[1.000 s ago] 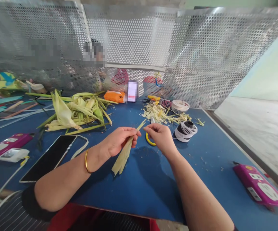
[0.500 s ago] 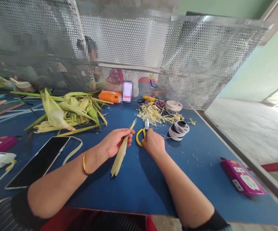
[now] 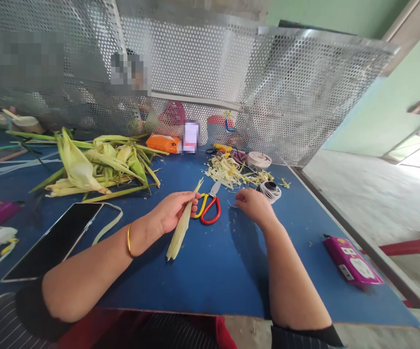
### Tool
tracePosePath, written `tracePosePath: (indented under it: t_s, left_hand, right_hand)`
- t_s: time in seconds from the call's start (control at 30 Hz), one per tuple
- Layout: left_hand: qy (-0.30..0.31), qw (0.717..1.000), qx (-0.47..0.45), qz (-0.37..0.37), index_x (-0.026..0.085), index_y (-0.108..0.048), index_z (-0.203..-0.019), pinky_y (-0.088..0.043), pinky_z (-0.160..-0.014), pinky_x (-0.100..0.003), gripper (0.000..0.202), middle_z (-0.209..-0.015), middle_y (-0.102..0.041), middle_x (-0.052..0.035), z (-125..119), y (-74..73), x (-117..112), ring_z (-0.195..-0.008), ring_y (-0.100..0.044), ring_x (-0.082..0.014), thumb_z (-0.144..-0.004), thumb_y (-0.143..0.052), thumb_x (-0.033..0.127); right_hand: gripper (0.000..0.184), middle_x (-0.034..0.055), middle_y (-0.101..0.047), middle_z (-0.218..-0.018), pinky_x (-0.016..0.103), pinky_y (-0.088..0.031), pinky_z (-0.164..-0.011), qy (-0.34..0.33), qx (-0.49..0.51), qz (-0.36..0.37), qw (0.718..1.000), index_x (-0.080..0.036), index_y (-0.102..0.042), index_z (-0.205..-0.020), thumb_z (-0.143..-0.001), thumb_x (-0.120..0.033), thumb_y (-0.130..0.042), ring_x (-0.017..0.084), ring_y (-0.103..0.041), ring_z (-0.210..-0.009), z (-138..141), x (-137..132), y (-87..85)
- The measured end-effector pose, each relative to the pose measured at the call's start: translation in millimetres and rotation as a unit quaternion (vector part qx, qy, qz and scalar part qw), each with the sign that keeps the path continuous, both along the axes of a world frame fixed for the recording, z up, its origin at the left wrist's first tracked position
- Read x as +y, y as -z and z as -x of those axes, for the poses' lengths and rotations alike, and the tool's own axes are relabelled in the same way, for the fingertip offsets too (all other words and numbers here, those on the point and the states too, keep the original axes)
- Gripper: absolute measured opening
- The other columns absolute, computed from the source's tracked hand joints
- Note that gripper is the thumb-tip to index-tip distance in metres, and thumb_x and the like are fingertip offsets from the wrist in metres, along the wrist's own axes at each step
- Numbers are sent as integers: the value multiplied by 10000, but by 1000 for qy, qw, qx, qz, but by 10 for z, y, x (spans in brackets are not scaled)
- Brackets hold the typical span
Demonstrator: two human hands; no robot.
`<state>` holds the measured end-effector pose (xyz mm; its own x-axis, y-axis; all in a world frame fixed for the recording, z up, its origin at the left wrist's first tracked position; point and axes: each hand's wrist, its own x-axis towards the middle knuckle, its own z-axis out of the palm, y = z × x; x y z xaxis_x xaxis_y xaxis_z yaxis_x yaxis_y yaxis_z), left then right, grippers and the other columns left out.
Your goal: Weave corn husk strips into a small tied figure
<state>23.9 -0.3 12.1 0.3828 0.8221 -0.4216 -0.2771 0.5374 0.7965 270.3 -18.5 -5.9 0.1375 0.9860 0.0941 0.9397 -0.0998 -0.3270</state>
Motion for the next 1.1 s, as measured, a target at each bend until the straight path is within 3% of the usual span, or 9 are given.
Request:
tracePosePath:
  t_s: [0.17, 0.27, 0.37, 0.47, 0.6, 0.67, 0.77, 0.93, 1.1]
  left_hand:
    - [6, 1000, 6, 7, 103, -646, -771, -466, -526, -211, 206, -585, -554, -6, -5, 9, -14, -511, -536, -89, -910, -494, 116]
    - [2, 1000, 3, 8, 107, -643, -766, -469, -526, -218, 206, -584, -558, -9, -6, 33, -5, -510, -543, -96, -911, -498, 127]
    - [12, 1000, -8, 11, 105, -635, -777, -472, -528, -220, 200, -583, -556, -8, -15, 82, 19, -496, -543, -94, -914, -490, 122]
    - [29, 999, -19, 17, 101, -626, -786, -469, -529, -217, 185, -572, -541, -1, -28, 130, 39, -484, -535, -89, -910, -490, 111]
    - [38, 999, -28, 21, 98, -622, -782, -451, -507, -211, 197, -563, -533, 2, -30, 125, 32, -463, -511, -80, -915, -478, 110]
    - [36, 999, -25, 17, 101, -621, -770, -442, -497, -209, 213, -561, -536, -1, -22, 94, 17, -464, -515, -82, -921, -473, 120]
    - [39, 999, -15, 10, 106, -623, -755, -434, -490, -210, 228, -566, -543, -3, -11, 52, -2, -474, -532, -89, -924, -474, 137]
    - [42, 999, -29, 16, 108, -629, -750, -434, -494, -210, 248, -570, -546, 2, -6, 63, -1, -471, -526, -86, -927, -459, 141]
    - [37, 999, -30, 14, 109, -634, -749, -436, -496, -213, 228, -572, -547, -2, -6, 89, 6, -471, -524, -90, -916, -481, 140]
  right_hand:
    - [98, 17, -647, -721, 251, -349, -587, -17, 50, -3, 999, -198, -616, -635, -694, -193, -695, 161, -568, -664, 168, 92, 276]
    - [112, 8, -632, -650, 246, -369, -567, -3, 91, -25, 996, -203, -563, -668, -771, -213, -605, 152, -567, -605, 173, 141, 312]
    - [152, 19, -654, -682, 244, -417, -537, 19, 138, -63, 988, -199, -548, -827, -883, -256, -419, 145, -586, -555, 109, 247, 198]
    - [271, 51, -650, -708, 255, -438, -517, 34, 160, -91, 982, -176, -550, -892, -917, -295, -307, 153, -592, -562, -25, 375, -46]
    - [146, 9, -622, -600, 243, -416, -504, -10, 153, -24, 988, -189, -611, -753, -765, -328, -571, 158, -583, -561, -175, 420, -251]
    - [95, -21, -612, -542, 242, -405, -498, -41, 144, 40, 988, -199, -636, -676, -634, -269, -684, 152, -571, -524, -160, 379, -184]
    - [88, -35, -601, -525, 242, -382, -511, -48, 123, 78, 988, -201, -627, -625, -600, -227, -707, 139, -546, -506, -49, 291, 56]
    - [111, 2, -608, -677, 259, -370, -592, -33, 108, 23, 993, -201, -590, -621, -691, -262, -652, 158, -546, -651, 76, 151, 319]
    - [110, -5, -584, -638, 265, -384, -557, 1, 162, -29, 986, -215, -525, -673, -753, -279, -567, 156, -536, -580, 71, 114, 289]
